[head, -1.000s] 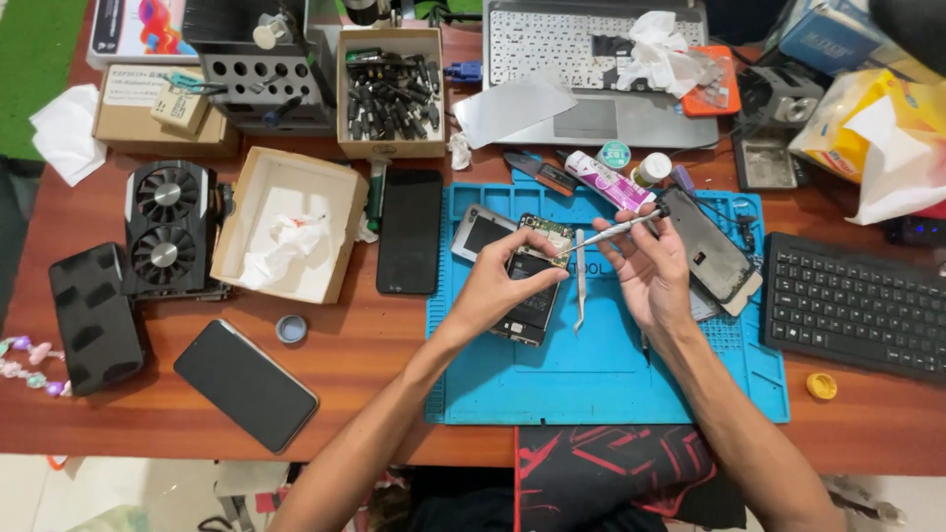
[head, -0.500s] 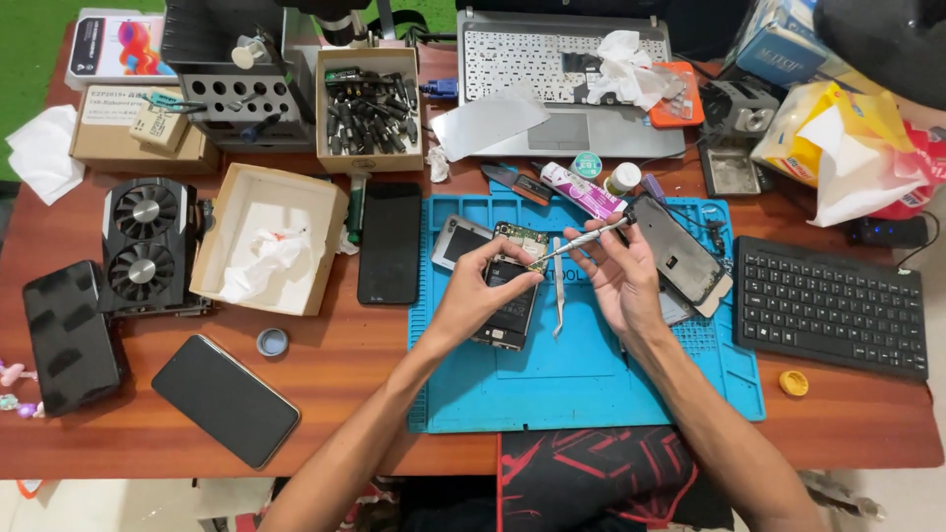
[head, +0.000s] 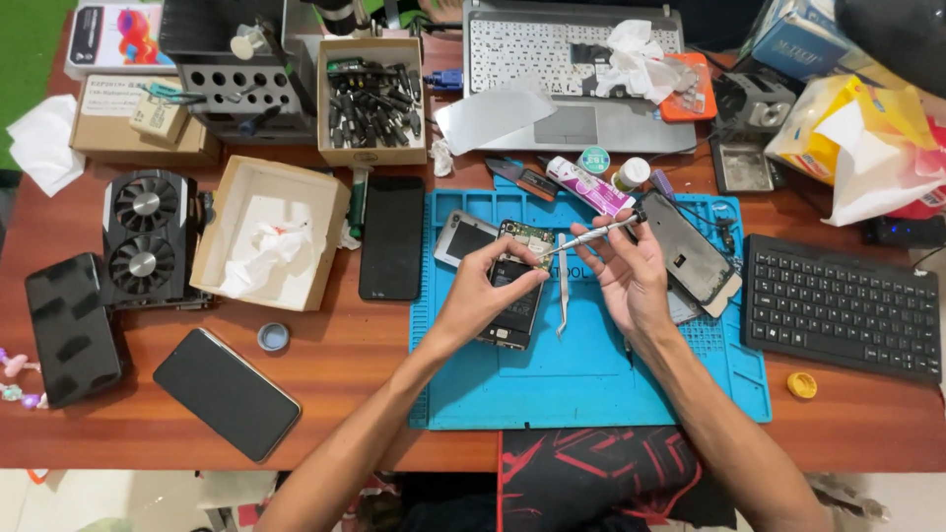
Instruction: Fastening internal screws of a mobile phone during a repair process using a precision screwdriver
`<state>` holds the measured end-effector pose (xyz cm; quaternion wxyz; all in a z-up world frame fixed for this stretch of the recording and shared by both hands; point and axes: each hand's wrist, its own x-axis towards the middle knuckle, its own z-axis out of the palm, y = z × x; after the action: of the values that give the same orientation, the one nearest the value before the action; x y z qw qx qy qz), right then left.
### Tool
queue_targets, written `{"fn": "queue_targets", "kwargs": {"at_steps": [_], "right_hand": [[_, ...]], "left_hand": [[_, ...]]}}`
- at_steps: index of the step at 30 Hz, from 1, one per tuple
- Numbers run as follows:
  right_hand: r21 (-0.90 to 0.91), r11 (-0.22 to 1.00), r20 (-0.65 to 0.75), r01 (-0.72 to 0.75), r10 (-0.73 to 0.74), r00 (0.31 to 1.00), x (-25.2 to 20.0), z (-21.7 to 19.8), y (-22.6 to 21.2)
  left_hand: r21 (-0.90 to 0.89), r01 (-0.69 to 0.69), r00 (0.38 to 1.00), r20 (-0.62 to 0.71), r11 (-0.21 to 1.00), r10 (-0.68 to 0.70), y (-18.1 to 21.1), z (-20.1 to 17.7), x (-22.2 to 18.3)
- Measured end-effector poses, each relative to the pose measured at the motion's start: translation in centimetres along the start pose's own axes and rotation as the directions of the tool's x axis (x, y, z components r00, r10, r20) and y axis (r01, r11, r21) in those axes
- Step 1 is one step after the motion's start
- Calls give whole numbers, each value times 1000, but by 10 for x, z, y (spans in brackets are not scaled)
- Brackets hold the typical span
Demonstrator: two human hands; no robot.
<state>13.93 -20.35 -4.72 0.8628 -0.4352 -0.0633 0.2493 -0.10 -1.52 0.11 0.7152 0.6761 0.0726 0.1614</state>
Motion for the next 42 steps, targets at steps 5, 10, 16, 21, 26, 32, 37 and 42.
{"fn": "queue_targets", "kwargs": {"at_steps": [5,10,16,21,26,32,37,42], "right_hand": [[-24,999,16,23,-23,1000,-6,8,-3],[-25,999,39,48,-47,998,-6,12,-3],[-46,996,61,79,-76,995,-7,16,-5],[-108,985,105,136,-125,987,-6,17,-8],[-133,978,139,160,-141,980,-8,20,-12],[-97,977,164,189,-171,972,-7,17,-12],[-74,974,165,214,-200,966,-7,21,-15],[-88,967,190,240,-221,957,-9,25,-15]], "left_hand": [[-8,-3,1000,-5,1000,3,8,0,-2],[34,-19,1000,-23,999,19,3,0,-1],[90,-27,999,-27,996,30,-1,2,-3],[96,-27,999,-18,995,28,5,4,-5],[85,-25,999,-20,996,27,-1,4,-4],[40,-25,999,-32,999,26,-1,5,-3],[20,16,1000,-23,1000,-16,7,9,-4],[-26,61,997,-44,998,-62,11,14,-6]]}}
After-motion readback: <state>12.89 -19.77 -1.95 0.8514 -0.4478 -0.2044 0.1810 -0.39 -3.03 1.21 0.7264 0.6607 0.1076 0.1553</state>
